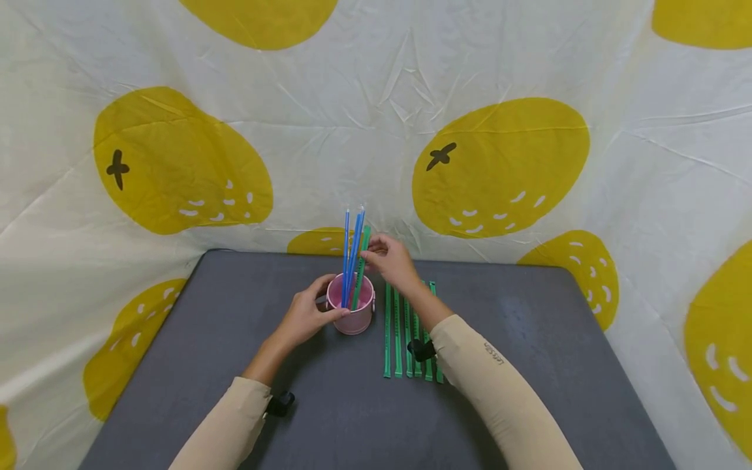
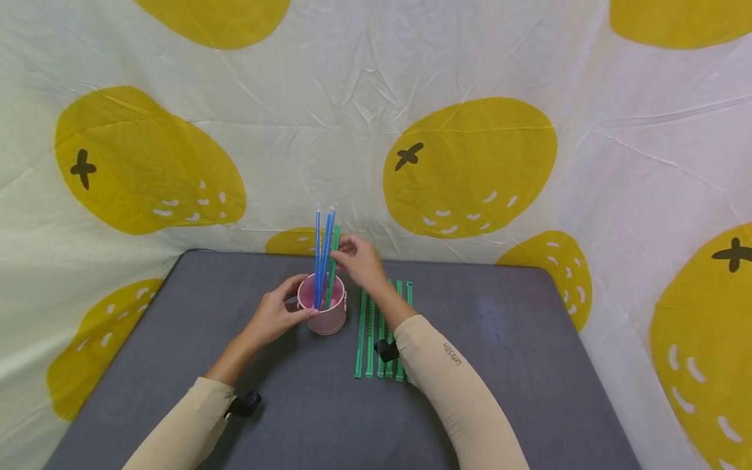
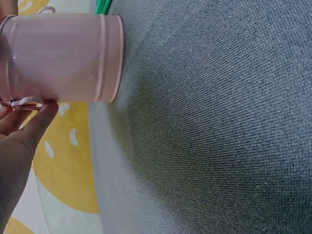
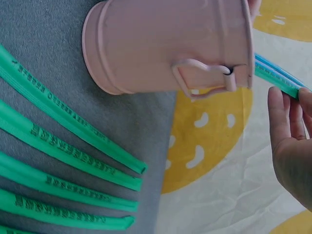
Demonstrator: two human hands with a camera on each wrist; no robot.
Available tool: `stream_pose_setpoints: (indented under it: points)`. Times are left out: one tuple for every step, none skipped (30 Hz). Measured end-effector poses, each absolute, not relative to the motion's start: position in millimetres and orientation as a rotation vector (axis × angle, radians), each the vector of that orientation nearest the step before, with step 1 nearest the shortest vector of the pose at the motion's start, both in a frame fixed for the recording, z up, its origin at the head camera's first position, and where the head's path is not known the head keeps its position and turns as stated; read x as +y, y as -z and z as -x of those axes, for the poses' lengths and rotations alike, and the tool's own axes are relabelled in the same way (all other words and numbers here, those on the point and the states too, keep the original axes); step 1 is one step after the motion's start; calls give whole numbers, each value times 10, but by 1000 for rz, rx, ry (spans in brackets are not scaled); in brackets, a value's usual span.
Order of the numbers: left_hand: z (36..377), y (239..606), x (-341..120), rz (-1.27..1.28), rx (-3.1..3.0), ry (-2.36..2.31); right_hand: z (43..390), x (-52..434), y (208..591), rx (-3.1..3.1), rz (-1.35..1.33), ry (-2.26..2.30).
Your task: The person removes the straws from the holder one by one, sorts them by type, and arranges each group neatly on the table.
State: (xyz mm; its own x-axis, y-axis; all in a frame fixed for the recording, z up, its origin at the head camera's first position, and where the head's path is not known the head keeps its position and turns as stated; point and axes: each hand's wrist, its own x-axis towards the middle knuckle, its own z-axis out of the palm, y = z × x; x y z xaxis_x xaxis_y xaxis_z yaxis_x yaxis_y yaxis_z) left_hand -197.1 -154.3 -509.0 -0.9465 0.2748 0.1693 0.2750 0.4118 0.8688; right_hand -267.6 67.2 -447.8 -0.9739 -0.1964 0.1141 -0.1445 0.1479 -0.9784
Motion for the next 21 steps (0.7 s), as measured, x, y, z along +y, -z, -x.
stream_pose_setpoints:
  points:
    - [1965, 5093, -1547, 512, -2641, 1627, 2665, 684, 4457, 2351, 345, 1987]
    - [1959, 5094, -1551, 511, -2643, 1630, 2653, 695, 4430, 2356, 340, 1980]
    - [1953, 5095, -1556, 509, -2646, 1633, 2646, 706, 4402, 2356, 336, 1975]
    - [1949, 5097, -1561, 509, -2648, 1634, 2641, 716, 4375, 2358, 330, 1972]
    - [1944, 5097, -1566, 510, -2649, 1637, 2629, 728, 4336, 2363, 325, 1967]
    - [1939, 5098, -1570, 512, -2648, 1638, 2615, 741, 4296, 2369, 323, 1966]
    - [1940, 5099, -1573, 512, -2647, 1641, 2608, 754, 4257, 2369, 322, 1967]
    - [1939, 5100, -1576, 513, -2646, 1642, 2603, 765, 4221, 2370, 324, 1973]
    - [1937, 5101, -1578, 518, -2643, 1641, 2602, 779, 4192, 2375, 329, 1974]
    - [1934, 5100, -1578, 524, -2641, 1638, 2592, 791, 4156, 2380, 331, 1976]
    - [1932, 5098, -1579, 526, -2640, 1635, 2580, 803, 4118, 2379, 329, 1985]
    - [1931, 5096, -1580, 528, -2638, 1631, 2574, 816, 4088, 2379, 331, 1996]
    - [1930, 5095, -1580, 530, -2638, 1629, 2571, 828, 4063, 2379, 340, 2007]
    - [1929, 5093, -1581, 531, -2638, 1624, 2566, 840, 4035, 2376, 348, 2020]
    - [1928, 5091, -1582, 532, -2638, 1619, 2559, 854, 4004, 2373, 354, 2034]
    - [1928, 5091, -1584, 529, -2638, 1620, 2554, 867, 3975, 2363, 359, 2054]
    - [1928, 5091, -1585, 532, -2639, 1618, 2550, 883, 3947, 2358, 367, 2072]
    - [1926, 5092, -1586, 533, -2641, 1616, 2546, 899, 3920, 2354, 378, 2088]
    - [1925, 5094, -1588, 535, -2644, 1615, 2542, 916, 3892, 2347, 391, 2104]
    - [1924, 5096, -1591, 537, -2646, 1611, 2537, 932, 3863, 2331, 398, 2126]
    - [1922, 5100, -1593, 538, -2648, 1610, 2530, 950, 3837, 2315, 407, 2149]
